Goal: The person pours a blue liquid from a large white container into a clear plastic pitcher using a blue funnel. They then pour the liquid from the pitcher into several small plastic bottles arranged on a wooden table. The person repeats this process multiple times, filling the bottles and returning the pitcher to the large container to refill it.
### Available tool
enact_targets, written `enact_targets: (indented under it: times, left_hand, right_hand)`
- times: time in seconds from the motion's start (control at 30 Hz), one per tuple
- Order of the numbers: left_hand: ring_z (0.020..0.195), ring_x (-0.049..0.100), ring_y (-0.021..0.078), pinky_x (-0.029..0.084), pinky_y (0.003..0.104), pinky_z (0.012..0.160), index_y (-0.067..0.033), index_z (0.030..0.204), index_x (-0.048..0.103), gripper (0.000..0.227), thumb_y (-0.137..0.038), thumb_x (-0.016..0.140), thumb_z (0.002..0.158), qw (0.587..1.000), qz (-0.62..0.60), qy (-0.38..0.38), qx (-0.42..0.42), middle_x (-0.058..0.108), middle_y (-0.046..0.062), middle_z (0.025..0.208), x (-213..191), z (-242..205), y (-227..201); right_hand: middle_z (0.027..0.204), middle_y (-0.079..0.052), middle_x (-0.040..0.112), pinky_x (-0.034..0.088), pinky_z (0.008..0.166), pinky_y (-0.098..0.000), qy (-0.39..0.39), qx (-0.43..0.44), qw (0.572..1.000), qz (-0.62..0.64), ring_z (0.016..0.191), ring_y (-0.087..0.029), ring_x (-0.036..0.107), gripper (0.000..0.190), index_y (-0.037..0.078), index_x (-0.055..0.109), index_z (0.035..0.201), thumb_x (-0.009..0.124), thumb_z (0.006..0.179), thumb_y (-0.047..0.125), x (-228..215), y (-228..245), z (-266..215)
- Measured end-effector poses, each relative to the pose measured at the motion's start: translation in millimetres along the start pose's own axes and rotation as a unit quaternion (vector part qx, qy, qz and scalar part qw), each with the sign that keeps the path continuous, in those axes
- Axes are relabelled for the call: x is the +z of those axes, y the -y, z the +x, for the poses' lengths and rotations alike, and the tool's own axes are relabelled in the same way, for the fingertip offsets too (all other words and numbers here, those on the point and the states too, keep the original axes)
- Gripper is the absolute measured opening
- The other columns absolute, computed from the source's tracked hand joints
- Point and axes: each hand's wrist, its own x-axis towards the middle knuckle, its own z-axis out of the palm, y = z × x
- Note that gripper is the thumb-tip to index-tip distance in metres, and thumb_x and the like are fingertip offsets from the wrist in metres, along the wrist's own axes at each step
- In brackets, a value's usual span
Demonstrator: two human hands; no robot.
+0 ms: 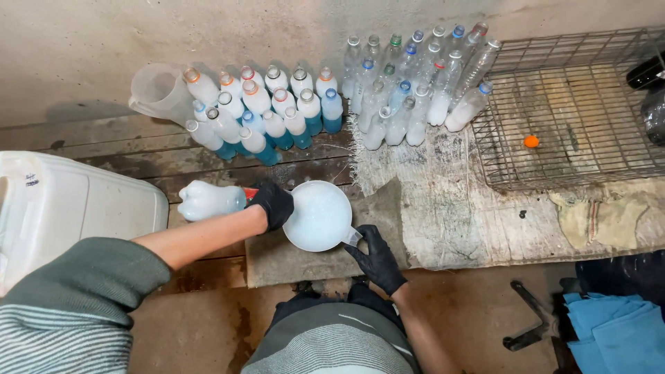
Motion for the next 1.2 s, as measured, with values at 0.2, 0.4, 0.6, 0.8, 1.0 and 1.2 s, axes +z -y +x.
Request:
enact_targets:
  times: [0.2, 0.4, 0.6, 0.8, 1.0, 1.2]
  left_hand:
    - [0.089, 0.067, 0.0487, 0.045, 0.08, 0.055, -0.0127, 0.098, 0.079, 0.025, -0.015, 0.054, 0.095, 1.0, -0.008, 0.007, -0.015, 0.076, 0.018, 0.1, -14, 51, 1]
    - [0.094, 0.067, 0.0464, 0.044, 0.08, 0.06, -0.0134, 0.102, 0.078, 0.026, -0.016, 0.054, 0.095, 1.0, -0.011, -0.014, 0.002, 0.075, 0.017, 0.103, -43, 53, -7]
    - [0.091, 0.067, 0.0461, 0.045, 0.079, 0.059, -0.0129, 0.098, 0.078, 0.024, -0.014, 0.055, 0.094, 1.0, -0.005, -0.013, 0.004, 0.075, 0.018, 0.099, -44, 43, -8]
    - [0.087, 0.067, 0.0457, 0.045, 0.078, 0.059, -0.0124, 0.095, 0.078, 0.022, -0.012, 0.056, 0.093, 1.0, 0.002, -0.014, 0.005, 0.074, 0.018, 0.095, -39, 30, -7]
    - [0.084, 0.067, 0.0453, 0.046, 0.077, 0.058, -0.012, 0.091, 0.078, 0.021, -0.01, 0.057, 0.091, 1.0, 0.009, -0.019, 0.005, 0.074, 0.018, 0.09, -36, 25, -6]
    - [0.081, 0.067, 0.045, 0.047, 0.076, 0.057, -0.0115, 0.087, 0.078, 0.021, -0.008, 0.058, 0.09, 1.0, 0.012, -0.021, 0.001, 0.073, 0.019, 0.086, -38, 28, -11]
  right_hand:
    - [0.116, -0.018, 0.066, 0.056, 0.087, -0.0626, 0.001, -0.002, 1.0, -0.022, 0.114, -0.048, 0.062, 0.038, 0.016, 0.056, 0.12, 0.074, 0.096, 0.04, 1, 0, -1]
    - [0.116, -0.017, 0.066, 0.057, 0.084, -0.0621, -0.007, 0.001, 1.0, -0.028, 0.112, -0.047, 0.063, 0.041, 0.016, 0.056, 0.121, 0.075, 0.095, 0.042, 8, -15, -2]
    - [0.113, -0.022, 0.066, 0.057, 0.08, -0.0635, -0.007, -0.025, 0.998, -0.049, 0.109, -0.051, 0.062, 0.043, 0.012, 0.056, 0.124, 0.075, 0.095, 0.039, 9, 0, 3]
    - [0.11, -0.02, 0.069, 0.059, 0.08, -0.0571, -0.01, -0.048, 0.998, -0.035, 0.108, -0.047, 0.064, 0.039, 0.013, 0.058, 0.123, 0.075, 0.096, 0.037, 13, -7, 4]
    - [0.107, -0.021, 0.07, 0.06, 0.077, -0.0551, -0.025, -0.072, 0.995, -0.068, 0.105, -0.046, 0.066, 0.042, 0.012, 0.059, 0.123, 0.075, 0.095, 0.039, 14, -9, 4]
    - [0.109, -0.022, 0.071, 0.059, 0.08, -0.0561, -0.006, -0.035, 0.998, -0.044, 0.107, -0.046, 0.066, 0.041, 0.012, 0.06, 0.122, 0.073, 0.096, 0.041, 12, -10, 5]
